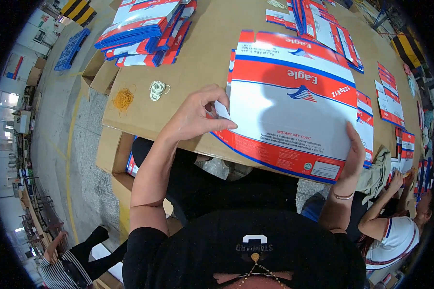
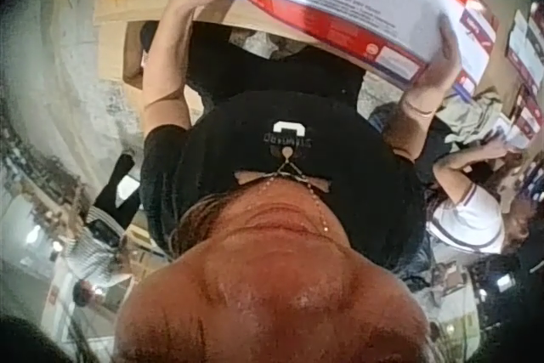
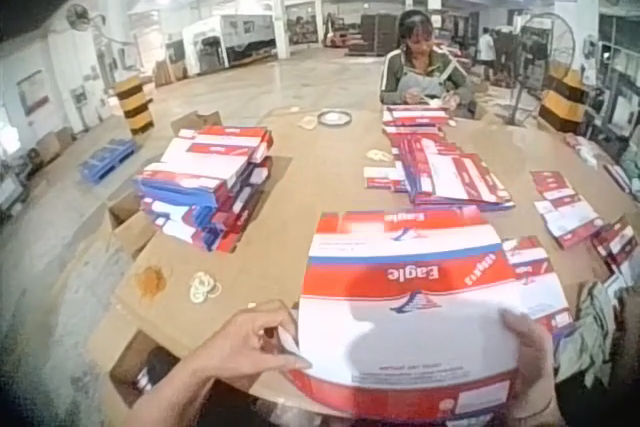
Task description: Stacking and organizing cardboard boxes on a warehouse table.
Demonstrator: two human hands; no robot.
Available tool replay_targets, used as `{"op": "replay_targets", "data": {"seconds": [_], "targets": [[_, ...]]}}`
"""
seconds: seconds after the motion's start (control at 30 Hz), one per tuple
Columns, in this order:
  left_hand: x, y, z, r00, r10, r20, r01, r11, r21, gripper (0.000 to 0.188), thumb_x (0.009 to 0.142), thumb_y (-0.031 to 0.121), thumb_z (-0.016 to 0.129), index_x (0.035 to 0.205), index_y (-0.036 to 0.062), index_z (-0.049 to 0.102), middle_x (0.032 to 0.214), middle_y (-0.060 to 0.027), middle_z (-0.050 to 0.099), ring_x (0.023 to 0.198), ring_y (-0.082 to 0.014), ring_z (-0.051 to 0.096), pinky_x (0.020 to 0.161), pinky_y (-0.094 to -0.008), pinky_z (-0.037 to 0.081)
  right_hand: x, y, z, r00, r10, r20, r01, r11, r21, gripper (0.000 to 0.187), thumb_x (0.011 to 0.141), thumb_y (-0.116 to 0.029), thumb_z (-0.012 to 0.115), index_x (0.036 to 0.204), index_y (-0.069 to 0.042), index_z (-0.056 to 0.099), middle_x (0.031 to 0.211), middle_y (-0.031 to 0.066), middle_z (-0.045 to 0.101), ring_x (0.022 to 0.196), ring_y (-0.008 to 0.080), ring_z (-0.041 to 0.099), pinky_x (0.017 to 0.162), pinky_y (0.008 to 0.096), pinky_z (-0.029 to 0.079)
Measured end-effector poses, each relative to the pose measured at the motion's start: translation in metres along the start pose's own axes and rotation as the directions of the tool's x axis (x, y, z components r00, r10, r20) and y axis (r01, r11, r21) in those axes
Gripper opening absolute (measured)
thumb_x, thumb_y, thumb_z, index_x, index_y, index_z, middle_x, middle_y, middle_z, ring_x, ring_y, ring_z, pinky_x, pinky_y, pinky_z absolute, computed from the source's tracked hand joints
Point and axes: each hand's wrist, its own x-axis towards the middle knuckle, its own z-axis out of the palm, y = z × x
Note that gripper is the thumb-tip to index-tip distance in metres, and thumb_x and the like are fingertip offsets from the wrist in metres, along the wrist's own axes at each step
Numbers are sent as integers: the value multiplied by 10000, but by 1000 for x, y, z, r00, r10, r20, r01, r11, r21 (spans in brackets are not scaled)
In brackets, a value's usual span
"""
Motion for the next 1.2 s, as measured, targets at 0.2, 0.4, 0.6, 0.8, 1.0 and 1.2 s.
{"op": "replay_targets", "data": {"seconds": [0.2,0.4,0.6,0.8,1.0,1.2], "targets": [[2,-3,2,983,-107,149,135,972,-190,264,698,160,834,841,90,623,869,24,566,781,-85,508,654,-242,388,-15,-6,21,995,52,-85,-36,983,177,407,908,-310,599,1205,-32,573,1124,133,661,997,239,647,884,362,513],[13,6,13,985,-136,102,150,979,-141,227,707,152,831,819,87,644,847,36,597,752,-71,522,660,-234,391,0,-3,3,995,20,-94,-1,979,206,439,868,-295,633,1222,-54,537,1095,110,628,984,207,614,861,355,498],[30,1,30,950,-239,198,276,944,-182,222,718,92,815,837,59,631,840,33,578,752,-68,535,643,-228,441,-13,-10,-8,995,-1,-103,27,967,251,495,854,-300,656,1257,-52,509,1125,128,605,1012,206,595,877,359,487],[29,-10,29,911,-319,260,381,893,-240,209,715,24,796,847,58,637,795,22,633,750,-61,572,661,-217,460,-22,-14,-3,977,158,146,-183,967,179,518,914,-370,567,1308,-42,490,1185,126,599,1112,226,572,966,377,455],[36,-21,41,889,-261,377,383,874,-298,213,715,83,820,846,59,654,844,30,647,776,-70,552,726,-243,438,-17,-19,-9,970,126,205,-191,923,333,520,945,-405,525,1308,-33,517,1226,139,600,1100,243,588,964,375,455],[30,-15,38,852,-273,447,471,772,-427,210,729,72,804,875,57,653,885,9,663,815,-95,572,772,-260,445,-22,-30,0,971,154,183,-199,945,260,558,936,-449,540,1317,-42,508,1223,139,596,1097,230,584,966,366,454]]}}
